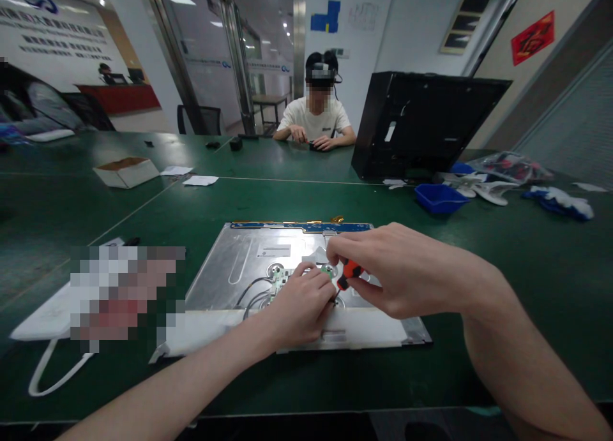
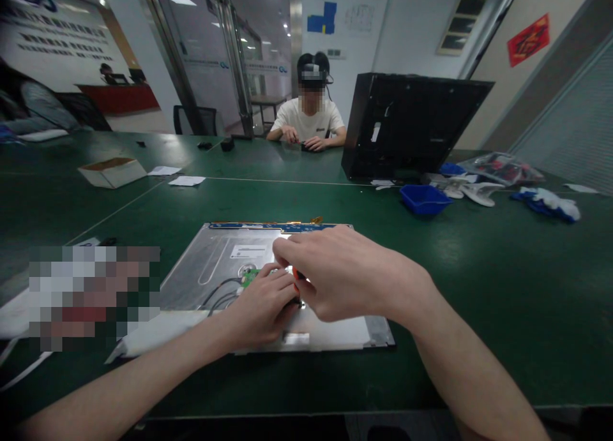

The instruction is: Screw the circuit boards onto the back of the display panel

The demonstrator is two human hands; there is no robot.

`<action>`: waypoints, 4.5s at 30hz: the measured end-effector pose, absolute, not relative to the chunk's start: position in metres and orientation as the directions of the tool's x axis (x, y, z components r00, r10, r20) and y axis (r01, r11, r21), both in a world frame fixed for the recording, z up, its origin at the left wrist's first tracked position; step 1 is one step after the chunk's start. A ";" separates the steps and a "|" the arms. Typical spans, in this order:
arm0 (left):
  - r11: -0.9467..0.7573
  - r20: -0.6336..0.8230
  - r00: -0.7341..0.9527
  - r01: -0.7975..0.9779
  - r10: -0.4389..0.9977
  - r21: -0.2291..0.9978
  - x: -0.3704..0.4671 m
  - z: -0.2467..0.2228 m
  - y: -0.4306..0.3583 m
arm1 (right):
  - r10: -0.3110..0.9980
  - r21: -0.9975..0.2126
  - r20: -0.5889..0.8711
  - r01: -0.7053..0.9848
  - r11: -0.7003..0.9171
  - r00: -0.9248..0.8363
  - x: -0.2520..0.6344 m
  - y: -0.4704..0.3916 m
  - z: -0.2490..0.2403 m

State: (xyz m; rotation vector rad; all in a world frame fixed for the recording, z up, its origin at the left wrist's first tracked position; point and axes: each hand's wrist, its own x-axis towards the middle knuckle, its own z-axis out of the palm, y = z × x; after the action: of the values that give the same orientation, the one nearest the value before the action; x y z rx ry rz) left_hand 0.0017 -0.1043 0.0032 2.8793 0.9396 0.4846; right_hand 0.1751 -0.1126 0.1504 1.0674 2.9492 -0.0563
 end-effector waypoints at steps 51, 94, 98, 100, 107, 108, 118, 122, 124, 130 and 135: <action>-0.813 0.302 0.758 0.566 0.578 0.134 0.002 0.001 -0.104 | 0.665 0.025 0.019 0.665 0.746 -0.746 0.174 -0.108 0.146; -0.809 0.285 0.757 0.558 0.588 0.186 0.002 0.000 -0.104 | 0.652 0.016 -0.010 0.651 0.758 -0.758 0.173 -0.112 0.148; -0.807 0.282 0.757 0.559 0.590 0.188 0.002 0.004 -0.105 | 0.678 0.057 0.020 0.678 0.733 -0.735 0.171 -0.111 0.145; -0.808 0.282 0.757 0.560 0.589 0.184 0.002 0.006 -0.105 | 0.690 0.089 0.035 0.690 0.718 -0.723 0.170 -0.109 0.144; -0.810 0.278 0.761 0.559 0.586 0.176 0.001 0.005 -0.105 | 0.657 0.033 0.009 0.656 0.754 -0.754 0.172 -0.110 0.147; -0.811 0.275 0.763 0.558 0.585 0.177 0.001 0.004 -0.104 | 0.650 0.021 0.004 0.650 0.760 -0.760 0.173 -0.111 0.148; -0.816 0.298 0.761 0.556 0.577 0.161 0.002 0.003 -0.104 | 0.712 0.129 0.057 0.712 0.690 -0.700 0.170 -0.111 0.144; -0.811 0.287 0.759 0.561 0.584 0.168 0.002 0.002 -0.104 | 0.667 0.017 0.011 0.667 0.745 -0.745 0.171 -0.112 0.147; -0.812 0.287 0.761 0.561 0.582 0.162 0.002 0.002 -0.104 | 0.645 -0.034 -0.007 0.645 0.764 -0.764 0.173 -0.113 0.148; -0.815 0.289 0.763 0.561 0.578 0.147 0.002 0.003 -0.104 | 0.689 0.036 0.023 0.689 0.724 -0.725 0.173 -0.109 0.143; -0.809 0.273 0.761 0.563 0.588 0.170 0.001 0.005 -0.104 | 0.728 0.144 0.052 0.726 0.672 -0.684 0.172 -0.103 0.141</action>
State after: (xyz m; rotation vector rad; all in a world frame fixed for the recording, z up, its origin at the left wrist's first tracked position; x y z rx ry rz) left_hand 0.0013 -0.1045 0.0051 2.8754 0.9412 0.4854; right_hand 0.1716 -0.1032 0.1406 1.2448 2.8643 0.2402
